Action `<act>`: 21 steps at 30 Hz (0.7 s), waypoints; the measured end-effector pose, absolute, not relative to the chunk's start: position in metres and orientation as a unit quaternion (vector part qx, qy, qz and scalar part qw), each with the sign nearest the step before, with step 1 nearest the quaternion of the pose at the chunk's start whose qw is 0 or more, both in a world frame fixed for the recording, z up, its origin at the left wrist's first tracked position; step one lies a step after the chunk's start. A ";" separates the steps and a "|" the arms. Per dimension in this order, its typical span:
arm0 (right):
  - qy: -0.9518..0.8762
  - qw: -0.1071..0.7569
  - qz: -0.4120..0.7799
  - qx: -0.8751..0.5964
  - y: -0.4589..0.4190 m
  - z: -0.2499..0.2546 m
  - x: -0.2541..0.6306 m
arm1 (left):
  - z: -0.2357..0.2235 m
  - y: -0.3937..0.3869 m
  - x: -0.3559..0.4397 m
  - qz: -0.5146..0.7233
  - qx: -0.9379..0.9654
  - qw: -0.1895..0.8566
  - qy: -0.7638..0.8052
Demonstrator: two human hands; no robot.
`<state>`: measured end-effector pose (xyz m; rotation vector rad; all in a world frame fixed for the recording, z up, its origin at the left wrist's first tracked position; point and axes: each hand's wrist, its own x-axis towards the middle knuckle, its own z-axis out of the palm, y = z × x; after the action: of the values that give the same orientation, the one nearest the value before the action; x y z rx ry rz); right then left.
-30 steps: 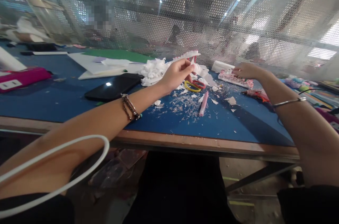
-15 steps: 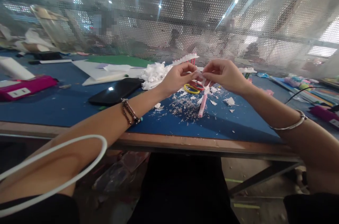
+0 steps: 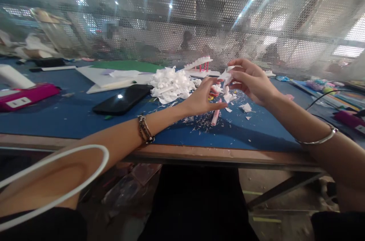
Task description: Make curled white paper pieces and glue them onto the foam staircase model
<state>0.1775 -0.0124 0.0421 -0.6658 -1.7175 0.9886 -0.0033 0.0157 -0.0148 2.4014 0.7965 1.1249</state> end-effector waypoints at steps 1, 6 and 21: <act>-0.700 0.501 0.432 -0.267 -0.014 0.042 0.177 | -0.015 0.016 -0.003 0.403 0.854 0.166 0.284; -0.714 0.499 0.432 -0.234 -0.024 0.043 0.177 | -0.012 0.012 -0.001 0.416 0.869 0.132 0.233; -0.690 0.526 0.412 -0.279 -0.017 0.040 0.212 | -0.005 -0.002 0.006 0.385 0.722 0.529 0.223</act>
<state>0.2121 -0.0170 0.0400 -0.6676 -1.6487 0.9848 0.0064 -0.0017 -0.0047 1.7251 0.5328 0.9201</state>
